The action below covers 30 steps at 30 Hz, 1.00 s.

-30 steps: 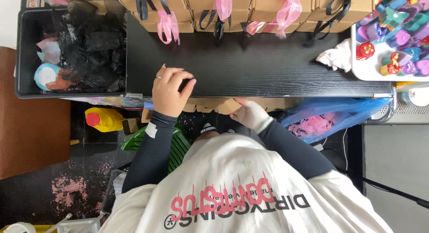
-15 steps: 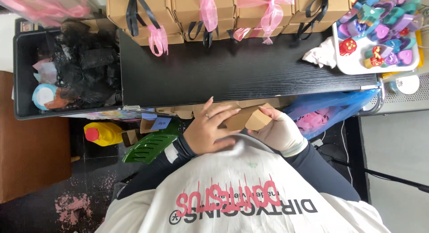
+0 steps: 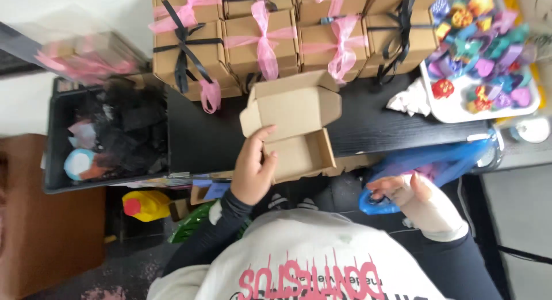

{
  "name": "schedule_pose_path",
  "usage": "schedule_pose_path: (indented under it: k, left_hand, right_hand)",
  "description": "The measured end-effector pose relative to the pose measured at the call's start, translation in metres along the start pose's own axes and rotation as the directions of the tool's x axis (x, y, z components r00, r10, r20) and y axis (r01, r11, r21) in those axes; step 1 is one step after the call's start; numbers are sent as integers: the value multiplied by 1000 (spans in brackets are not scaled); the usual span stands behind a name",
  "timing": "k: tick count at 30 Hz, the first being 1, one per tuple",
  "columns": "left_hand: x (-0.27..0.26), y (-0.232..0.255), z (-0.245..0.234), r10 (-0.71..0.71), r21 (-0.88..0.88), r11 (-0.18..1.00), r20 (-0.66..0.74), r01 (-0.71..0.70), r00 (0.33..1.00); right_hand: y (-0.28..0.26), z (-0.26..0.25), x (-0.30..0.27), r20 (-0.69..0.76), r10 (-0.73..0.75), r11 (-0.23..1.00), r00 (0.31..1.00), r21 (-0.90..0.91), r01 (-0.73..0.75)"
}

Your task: Packaging colorful wax melts or soaps into gift boxes and tying black ribbons.

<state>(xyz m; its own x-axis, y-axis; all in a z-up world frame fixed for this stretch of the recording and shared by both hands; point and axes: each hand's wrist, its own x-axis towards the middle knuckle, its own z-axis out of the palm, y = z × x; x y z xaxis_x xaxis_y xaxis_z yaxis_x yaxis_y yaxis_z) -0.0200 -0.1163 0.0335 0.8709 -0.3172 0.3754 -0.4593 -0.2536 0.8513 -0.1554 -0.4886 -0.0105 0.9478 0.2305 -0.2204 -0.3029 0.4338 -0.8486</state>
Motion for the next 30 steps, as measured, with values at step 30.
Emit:
schedule_pose_path:
  k: [30]
  left_hand:
    - [-43, -25, 59, 356, -57, 933, 303, -356, 884]
  right_hand:
    - [222, -113, -3, -429, 210, -348, 879, -872, -343]
